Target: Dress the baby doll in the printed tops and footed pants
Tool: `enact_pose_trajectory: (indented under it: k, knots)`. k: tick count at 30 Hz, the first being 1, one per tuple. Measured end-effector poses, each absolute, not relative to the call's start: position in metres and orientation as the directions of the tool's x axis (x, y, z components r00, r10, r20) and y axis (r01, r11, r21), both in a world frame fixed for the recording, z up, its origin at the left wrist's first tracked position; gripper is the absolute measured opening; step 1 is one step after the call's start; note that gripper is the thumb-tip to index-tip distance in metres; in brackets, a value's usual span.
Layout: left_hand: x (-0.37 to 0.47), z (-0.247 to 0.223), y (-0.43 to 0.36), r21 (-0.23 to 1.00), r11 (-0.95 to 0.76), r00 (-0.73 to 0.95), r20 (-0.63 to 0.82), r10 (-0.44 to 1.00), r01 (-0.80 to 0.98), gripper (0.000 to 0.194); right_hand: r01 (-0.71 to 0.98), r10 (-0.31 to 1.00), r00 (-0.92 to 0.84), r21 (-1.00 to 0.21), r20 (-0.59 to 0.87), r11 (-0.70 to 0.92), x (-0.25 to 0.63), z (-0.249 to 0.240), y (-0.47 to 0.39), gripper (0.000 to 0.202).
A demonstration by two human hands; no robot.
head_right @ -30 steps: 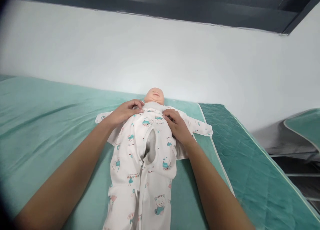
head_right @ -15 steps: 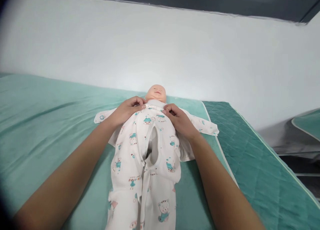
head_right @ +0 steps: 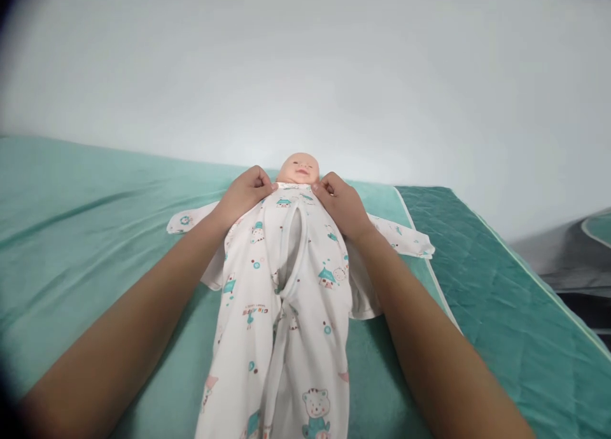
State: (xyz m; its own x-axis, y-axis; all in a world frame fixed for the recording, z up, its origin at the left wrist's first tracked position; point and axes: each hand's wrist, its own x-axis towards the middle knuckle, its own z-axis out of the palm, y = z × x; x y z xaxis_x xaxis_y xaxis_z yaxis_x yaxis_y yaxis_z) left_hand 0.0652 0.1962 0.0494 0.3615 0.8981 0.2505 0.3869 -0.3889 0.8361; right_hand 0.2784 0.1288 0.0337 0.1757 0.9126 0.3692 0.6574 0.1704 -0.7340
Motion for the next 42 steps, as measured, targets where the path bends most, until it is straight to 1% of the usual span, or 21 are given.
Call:
enact_pose_trajectory:
  k: [3, 6, 8, 11, 13, 15, 20, 23, 27, 29, 31, 33, 35, 37, 39, 42]
  knots:
    - [0.066, 0.048, 0.194, 0.828, -0.395, 0.346, 0.264, 0.900, 0.397, 0.016, 0.691, 0.877, 0.219, -0.702, 0.427, 0.169, 0.276, 0.029, 0.130, 0.025]
    - [0.065, 0.045, 0.194, 0.843, -0.404, 0.352, 0.280, 0.893, 0.354, 0.013, 0.702, 0.862, 0.203, -0.683, 0.464, 0.203, 0.277, 0.025, 0.132, 0.023]
    - [0.066, 0.044, 0.195, 0.858, -0.405, 0.361, 0.287, 0.887, 0.314, 0.012, 0.672, 0.869, 0.197, -0.707, 0.454, 0.217, 0.278, 0.024, 0.134, 0.024]
    - [0.066, 0.042, 0.197, 0.870, -0.418, 0.377, 0.307, 0.874, 0.260, 0.011, 0.608, 0.892, 0.214, -0.769, 0.399, 0.198, 0.281, 0.022, 0.138, 0.026]
    - [0.065, 0.040, 0.196, 0.864, -0.443, 0.393, 0.331, 0.858, 0.241, 0.013, 0.568, 0.902, 0.218, -0.800, 0.373, 0.194, 0.281, 0.021, 0.139, 0.027]
    - [0.063, 0.038, 0.194, 0.845, -0.473, 0.407, 0.352, 0.843, 0.249, 0.016, 0.543, 0.895, 0.235, -0.815, 0.378, 0.202, 0.281, 0.020, 0.137, 0.026]
    - [0.045, 0.030, 0.170, 0.726, -0.607, 0.404, 0.474, 0.782, 0.324, 0.023, 0.551, 0.829, 0.284, -0.790, 0.482, 0.270, 0.279, 0.014, 0.113, 0.018]
    - [0.027, 0.019, 0.147, 0.638, -0.649, 0.389, 0.521, 0.760, 0.415, 0.032, 0.541, 0.786, 0.321, -0.784, 0.529, 0.306, 0.274, 0.012, 0.078, 0.021]
    - [0.003, 0.004, 0.119, 0.431, -0.670, 0.428, 0.533, 0.729, 0.605, 0.046, 0.558, 0.747, 0.361, -0.771, 0.558, 0.307, 0.251, 0.007, -0.002, 0.024]
    - [-0.008, -0.003, 0.102, 0.372, -0.651, 0.417, 0.540, 0.731, 0.661, 0.045, 0.585, 0.747, 0.328, -0.746, 0.578, 0.320, 0.232, 0.003, -0.051, 0.023]
    - [-0.019, -0.008, 0.079, 0.343, -0.622, 0.378, 0.561, 0.737, 0.704, 0.041, 0.633, 0.755, 0.251, -0.693, 0.606, 0.346, 0.212, -0.001, -0.098, 0.020]
    - [-0.029, -0.012, 0.048, 0.359, -0.608, 0.351, 0.569, 0.744, 0.708, 0.037, 0.681, 0.757, 0.187, -0.638, 0.626, 0.360, 0.192, -0.003, -0.137, 0.023]
    - [-0.039, -0.016, 0.012, 0.430, -0.602, 0.337, 0.546, 0.767, 0.673, 0.031, 0.702, 0.772, 0.138, -0.611, 0.620, 0.365, 0.174, -0.003, -0.166, 0.029]
    - [-0.048, -0.018, -0.026, 0.517, -0.582, 0.328, 0.503, 0.800, 0.628, 0.025, 0.727, 0.807, 0.088, -0.591, 0.583, 0.348, 0.157, -0.001, -0.183, 0.031]
    - [-0.053, -0.019, -0.061, 0.603, -0.570, 0.327, 0.472, 0.819, 0.558, 0.018, 0.795, 0.841, 0.056, -0.534, 0.538, 0.289, 0.142, 0.003, -0.190, 0.030]
    - [-0.051, -0.018, -0.100, 0.744, -0.531, 0.330, 0.422, 0.844, 0.407, 0.016, 0.917, 0.860, 0.066, -0.372, 0.506, 0.148, 0.128, 0.007, -0.189, 0.023]
